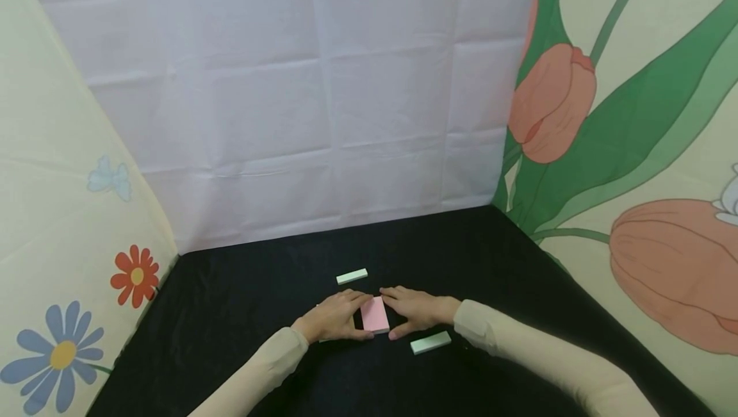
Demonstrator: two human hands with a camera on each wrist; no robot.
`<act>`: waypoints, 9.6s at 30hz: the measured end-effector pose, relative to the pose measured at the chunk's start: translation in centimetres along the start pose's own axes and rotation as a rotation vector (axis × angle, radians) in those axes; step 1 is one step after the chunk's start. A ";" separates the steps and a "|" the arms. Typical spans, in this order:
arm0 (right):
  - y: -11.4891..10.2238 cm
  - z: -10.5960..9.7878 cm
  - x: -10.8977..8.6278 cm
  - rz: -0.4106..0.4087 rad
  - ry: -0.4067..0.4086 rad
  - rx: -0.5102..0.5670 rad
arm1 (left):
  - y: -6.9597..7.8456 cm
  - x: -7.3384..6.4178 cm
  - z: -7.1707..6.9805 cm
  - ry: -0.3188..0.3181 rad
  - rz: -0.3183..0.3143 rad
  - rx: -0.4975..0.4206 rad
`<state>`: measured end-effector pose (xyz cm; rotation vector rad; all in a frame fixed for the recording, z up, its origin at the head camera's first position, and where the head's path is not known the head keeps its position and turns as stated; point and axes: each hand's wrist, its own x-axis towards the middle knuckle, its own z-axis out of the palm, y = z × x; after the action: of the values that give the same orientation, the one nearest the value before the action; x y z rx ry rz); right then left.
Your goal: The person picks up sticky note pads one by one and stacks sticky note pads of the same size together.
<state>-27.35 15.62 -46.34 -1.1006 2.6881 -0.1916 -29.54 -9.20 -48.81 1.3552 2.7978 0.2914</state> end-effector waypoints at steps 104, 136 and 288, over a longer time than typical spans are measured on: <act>4.0 -3.6 -3.2 0.088 -0.035 -0.235 | 0.1 -0.4 -0.4 -0.098 -0.167 -0.034; 3.2 -3.9 -7.3 0.228 -0.207 -0.218 | 0.1 -0.2 -0.2 -0.094 -0.174 -0.043; 5.9 -3.0 -7.3 0.044 0.135 -0.272 | 0.0 -0.1 0.0 -0.110 -0.192 -0.068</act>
<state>-27.04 25.07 -43.51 -1.1362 2.9212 0.1164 -29.47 -9.31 -48.86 1.0458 2.7711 0.2935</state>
